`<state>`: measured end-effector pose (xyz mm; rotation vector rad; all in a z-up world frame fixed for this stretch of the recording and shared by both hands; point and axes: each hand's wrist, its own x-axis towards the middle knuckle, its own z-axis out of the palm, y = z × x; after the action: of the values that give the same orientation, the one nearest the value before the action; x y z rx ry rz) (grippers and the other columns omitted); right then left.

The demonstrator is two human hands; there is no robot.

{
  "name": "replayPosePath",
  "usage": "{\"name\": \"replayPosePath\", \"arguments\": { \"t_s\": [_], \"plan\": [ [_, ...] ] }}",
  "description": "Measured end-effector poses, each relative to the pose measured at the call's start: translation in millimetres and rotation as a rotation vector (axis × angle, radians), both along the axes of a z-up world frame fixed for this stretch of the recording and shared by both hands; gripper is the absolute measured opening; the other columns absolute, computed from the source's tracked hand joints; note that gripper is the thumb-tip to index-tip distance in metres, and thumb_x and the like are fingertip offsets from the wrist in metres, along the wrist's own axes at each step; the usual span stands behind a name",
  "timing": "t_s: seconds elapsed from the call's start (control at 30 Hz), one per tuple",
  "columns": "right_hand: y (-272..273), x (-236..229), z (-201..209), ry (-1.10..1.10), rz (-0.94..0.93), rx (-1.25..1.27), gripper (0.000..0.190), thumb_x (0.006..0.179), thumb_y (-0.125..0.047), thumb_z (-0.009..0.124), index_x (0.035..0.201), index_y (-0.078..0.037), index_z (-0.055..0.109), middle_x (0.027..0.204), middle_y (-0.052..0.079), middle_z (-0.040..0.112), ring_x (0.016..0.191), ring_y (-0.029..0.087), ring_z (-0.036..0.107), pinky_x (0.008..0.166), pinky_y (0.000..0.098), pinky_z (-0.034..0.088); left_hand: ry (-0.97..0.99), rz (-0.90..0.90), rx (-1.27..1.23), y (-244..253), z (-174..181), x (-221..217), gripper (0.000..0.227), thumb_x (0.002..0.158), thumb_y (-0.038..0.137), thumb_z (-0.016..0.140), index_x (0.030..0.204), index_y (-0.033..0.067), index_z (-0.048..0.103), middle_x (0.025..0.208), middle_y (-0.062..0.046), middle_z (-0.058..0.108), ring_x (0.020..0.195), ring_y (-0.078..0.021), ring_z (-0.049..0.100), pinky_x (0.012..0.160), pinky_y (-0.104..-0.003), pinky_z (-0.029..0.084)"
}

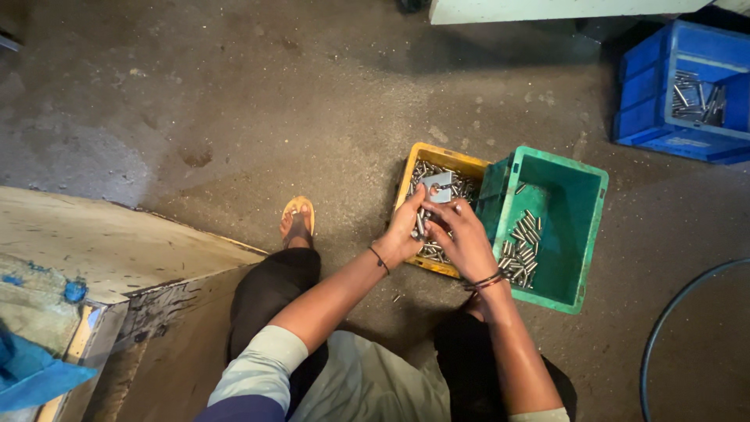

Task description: The person repeatedly picks small cylindrical metal parts from a green bin and places them into a yellow bin. The action is continuous and repetitive, with no other tools or objects handled.

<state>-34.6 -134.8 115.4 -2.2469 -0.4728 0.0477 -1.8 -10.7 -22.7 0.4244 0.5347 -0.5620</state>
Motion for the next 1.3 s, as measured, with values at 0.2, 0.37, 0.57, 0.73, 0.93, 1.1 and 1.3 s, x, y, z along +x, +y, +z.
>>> {"name": "replayPosePath", "arguments": {
  "t_s": [0.2, 0.37, 0.57, 0.73, 0.93, 1.1, 1.3],
  "plan": [
    [-9, 3, -17, 0.132, -0.108, 0.05, 0.021, 0.087, -0.013, 0.076, 0.104, -0.003, 0.07, 0.097, 0.011, 0.069, 0.086, 0.023, 0.072, 0.075, 0.0339, 0.059, -0.037, -0.07, 0.003, 1, 11, -3, 0.034, 0.103, 0.053, 0.045, 0.106, 0.0219, 0.059, 0.075, -0.004, 0.066, 0.046, -0.0082, 0.048, 0.037, -0.02, 0.035],
    [-29, 7, -27, 0.321, -0.253, 0.309, 0.017, 0.093, -0.013, 0.074, 0.106, -0.005, 0.067, 0.096, 0.009, 0.076, 0.084, 0.018, 0.072, 0.075, 0.0306, 0.059, -0.057, -0.02, 0.007, 2, 23, 1, 0.037, 0.103, 0.055, 0.047, 0.104, 0.0184, 0.056, 0.075, 0.001, 0.059, 0.052, -0.0091, 0.052, 0.038, -0.023, 0.036],
    [-43, 15, -31, 0.615, -0.271, 0.998, 0.017, 0.102, -0.009, 0.065, 0.115, -0.001, 0.058, 0.099, 0.012, 0.073, 0.084, 0.019, 0.072, 0.078, 0.0311, 0.062, -0.145, -0.065, -0.067, 6, 34, -1, 0.043, 0.102, 0.059, 0.051, 0.098, 0.0167, 0.052, 0.074, 0.001, 0.057, 0.053, -0.0072, 0.049, 0.036, -0.021, 0.035],
    [-43, 12, -32, 0.65, -0.231, 1.007, 0.019, 0.102, -0.011, 0.063, 0.118, -0.001, 0.062, 0.099, 0.011, 0.073, 0.085, 0.017, 0.072, 0.081, 0.0315, 0.061, -0.143, -0.13, -0.08, 5, 43, -1, 0.046, 0.102, 0.061, 0.05, 0.099, 0.0159, 0.052, 0.075, -0.001, 0.059, 0.054, -0.0075, 0.051, 0.037, -0.02, 0.037],
    [-38, 13, -39, 0.664, -0.241, 0.97, 0.02, 0.103, -0.01, 0.061, 0.12, 0.001, 0.066, 0.1, 0.007, 0.071, 0.084, 0.014, 0.068, 0.08, 0.0309, 0.059, -0.288, -0.198, -0.094, 7, 52, -3, 0.054, 0.103, 0.063, 0.045, 0.102, 0.0106, 0.055, 0.079, -0.006, 0.064, 0.058, -0.0092, 0.057, 0.039, -0.019, 0.039],
    [-41, 14, -41, 0.637, -0.185, 1.128, 0.017, 0.103, -0.011, 0.062, 0.112, 0.002, 0.067, 0.096, 0.009, 0.071, 0.081, 0.016, 0.068, 0.074, 0.0302, 0.06, -0.228, -0.162, -0.063, 7, 51, -2, 0.049, 0.103, 0.061, 0.045, 0.101, 0.0132, 0.054, 0.08, -0.004, 0.064, 0.057, -0.0082, 0.056, 0.039, -0.019, 0.039],
    [-31, 11, -34, 0.649, -0.199, 0.786, 0.019, 0.099, -0.023, 0.067, 0.101, -0.004, 0.068, 0.093, 0.007, 0.069, 0.073, 0.017, 0.065, 0.063, 0.0284, 0.058, -0.228, -0.042, -0.07, 8, 36, -2, 0.046, 0.106, 0.061, 0.048, 0.104, 0.0147, 0.055, 0.075, 0.0, 0.061, 0.054, -0.0075, 0.055, 0.039, -0.021, 0.042]
  ]
}}
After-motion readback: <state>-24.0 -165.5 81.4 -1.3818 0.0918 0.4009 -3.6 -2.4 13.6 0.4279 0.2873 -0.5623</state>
